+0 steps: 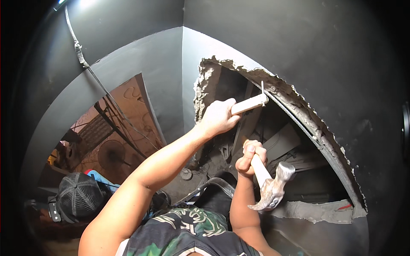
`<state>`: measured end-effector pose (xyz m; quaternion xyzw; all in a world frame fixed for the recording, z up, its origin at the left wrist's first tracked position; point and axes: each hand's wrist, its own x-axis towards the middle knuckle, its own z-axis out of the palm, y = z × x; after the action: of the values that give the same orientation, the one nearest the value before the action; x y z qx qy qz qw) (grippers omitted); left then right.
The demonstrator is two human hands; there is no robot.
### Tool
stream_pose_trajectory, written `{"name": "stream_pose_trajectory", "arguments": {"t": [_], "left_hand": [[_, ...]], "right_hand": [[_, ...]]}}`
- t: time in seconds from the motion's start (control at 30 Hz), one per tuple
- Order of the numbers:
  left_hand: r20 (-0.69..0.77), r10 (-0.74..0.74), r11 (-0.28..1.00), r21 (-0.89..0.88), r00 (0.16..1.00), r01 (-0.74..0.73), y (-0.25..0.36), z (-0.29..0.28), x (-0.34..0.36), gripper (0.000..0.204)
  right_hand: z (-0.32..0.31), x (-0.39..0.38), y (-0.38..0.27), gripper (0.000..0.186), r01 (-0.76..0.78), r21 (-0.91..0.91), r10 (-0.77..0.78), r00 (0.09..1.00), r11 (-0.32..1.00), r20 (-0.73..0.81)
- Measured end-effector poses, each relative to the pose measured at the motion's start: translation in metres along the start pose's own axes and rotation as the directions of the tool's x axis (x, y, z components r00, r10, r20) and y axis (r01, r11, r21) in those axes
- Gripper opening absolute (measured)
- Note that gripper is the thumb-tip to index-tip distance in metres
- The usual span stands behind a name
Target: The person chips away concrete along the edge of a wall opening using a hammer and a chisel.
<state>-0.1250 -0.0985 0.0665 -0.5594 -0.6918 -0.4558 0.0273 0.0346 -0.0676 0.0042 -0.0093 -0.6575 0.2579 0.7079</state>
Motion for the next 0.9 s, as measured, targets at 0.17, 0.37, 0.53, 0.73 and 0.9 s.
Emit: {"name": "stream_pose_trajectory", "arguments": {"t": [0.17, 0.37, 0.53, 0.73, 0.9], "left_hand": [[0.013, -0.078, 0.914, -0.399, 0.997, 0.076, 0.014, 0.003, -0.017, 0.025], [0.005, -0.077, 0.830, -0.554, 0.997, 0.067, 0.020, -0.007, -0.019, 0.023], [0.025, -0.100, 0.850, -0.518, 0.995, 0.099, 0.003, 0.000, -0.022, 0.023], [0.001, -0.183, 0.842, -0.516, 0.983, 0.157, 0.002, 0.006, -0.011, 0.023], [-0.055, -0.144, 0.838, -0.537, 0.988, 0.093, 0.004, 0.003, 0.003, 0.023]], "right_hand": [[-0.039, -0.029, -0.003, 0.022, -0.178, -0.386, 0.232, 0.968, 0.905, 0.098], [-0.085, -0.057, -0.028, 0.020, -0.752, -0.210, 0.774, 0.631, 0.625, 0.045], [-0.108, -0.038, -0.074, 0.014, -0.880, -0.105, 0.886, 0.460, 0.464, 0.059], [-0.092, 0.031, -0.137, 0.034, -0.706, 0.030, 0.698, 0.704, 0.707, 0.130], [-0.127, 0.004, -0.114, 0.042, -0.614, -0.181, 0.640, 0.741, 0.769, 0.205]]}}
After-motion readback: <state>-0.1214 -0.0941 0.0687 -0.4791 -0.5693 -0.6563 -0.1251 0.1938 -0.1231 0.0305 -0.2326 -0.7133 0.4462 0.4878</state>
